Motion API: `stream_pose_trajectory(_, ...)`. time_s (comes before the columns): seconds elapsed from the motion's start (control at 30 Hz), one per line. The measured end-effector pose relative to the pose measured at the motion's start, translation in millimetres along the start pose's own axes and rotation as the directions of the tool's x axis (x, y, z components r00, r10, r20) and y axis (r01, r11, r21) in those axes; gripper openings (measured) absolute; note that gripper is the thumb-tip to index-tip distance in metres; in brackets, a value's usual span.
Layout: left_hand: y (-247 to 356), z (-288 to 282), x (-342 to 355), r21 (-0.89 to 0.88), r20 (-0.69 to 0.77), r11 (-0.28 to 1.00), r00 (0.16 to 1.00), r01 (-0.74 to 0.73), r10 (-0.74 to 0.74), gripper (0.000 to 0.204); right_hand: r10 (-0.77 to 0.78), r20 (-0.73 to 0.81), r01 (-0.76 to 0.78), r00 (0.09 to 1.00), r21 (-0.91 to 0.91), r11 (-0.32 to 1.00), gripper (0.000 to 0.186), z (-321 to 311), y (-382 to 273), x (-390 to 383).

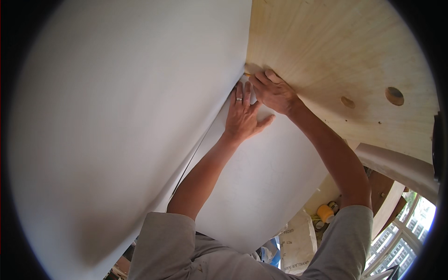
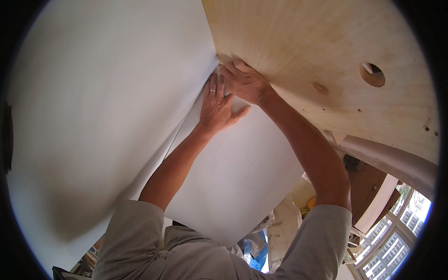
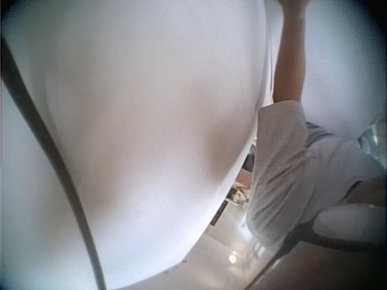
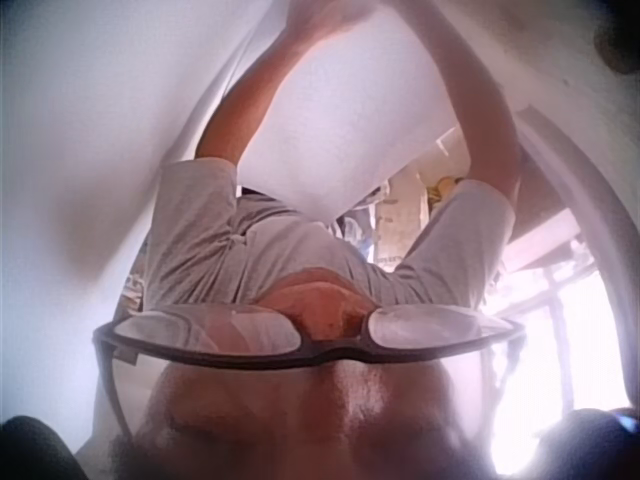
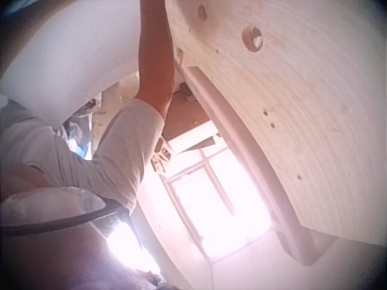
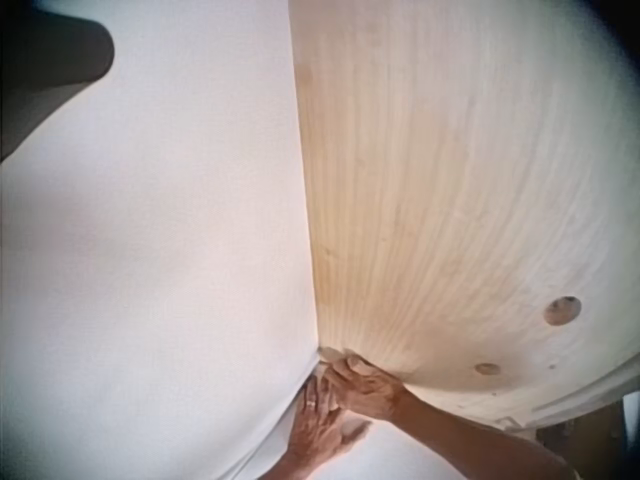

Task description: The person marks a white laminate sheet inside a cabinet using a pencil, transports the sheet to a workbench, and aligns a wooden board along the sheet.

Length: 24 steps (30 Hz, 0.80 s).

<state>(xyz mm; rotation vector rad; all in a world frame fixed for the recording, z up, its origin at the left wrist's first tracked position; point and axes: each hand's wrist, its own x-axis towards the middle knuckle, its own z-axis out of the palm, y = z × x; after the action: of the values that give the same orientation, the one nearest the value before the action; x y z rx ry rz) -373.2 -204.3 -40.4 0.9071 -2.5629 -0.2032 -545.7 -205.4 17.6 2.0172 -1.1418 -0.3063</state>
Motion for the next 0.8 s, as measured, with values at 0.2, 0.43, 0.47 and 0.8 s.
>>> stream_pose_trajectory(0.2, 0, 0, -1, 0.030, -0.020, 1.000, 1.000, -0.007, 0.007, 0.085, -0.015, 0.037, 0.016, 0.999, -0.018, 1.000, 0.004, 1, -4, 1)
stream_pose_trajectory(0.43, -1, 0, -2, 0.028, -0.010, 1.000, 1.000, -0.009, 0.010, 0.085, 0.004, 0.014, -0.005, 1.000, 0.059, 0.998, 0.005, 3, -7, 0)
stream_pose_trajectory(0.47, 0, -1, -2, 0.026, -0.005, 1.000, 1.000, -0.006, 0.006, 0.085, 0.006, 0.014, -0.007, 1.000, 0.060, 0.998, 0.005, 3, -6, 0)
stream_pose_trajectory(0.8, -1, 1, -2, 0.033, -0.009, 0.999, 1.000, -0.003, 0.003, 0.079, -0.011, -0.013, 0.012, 1.000, 0.074, 0.997, 0.003, -4, 1, -15)
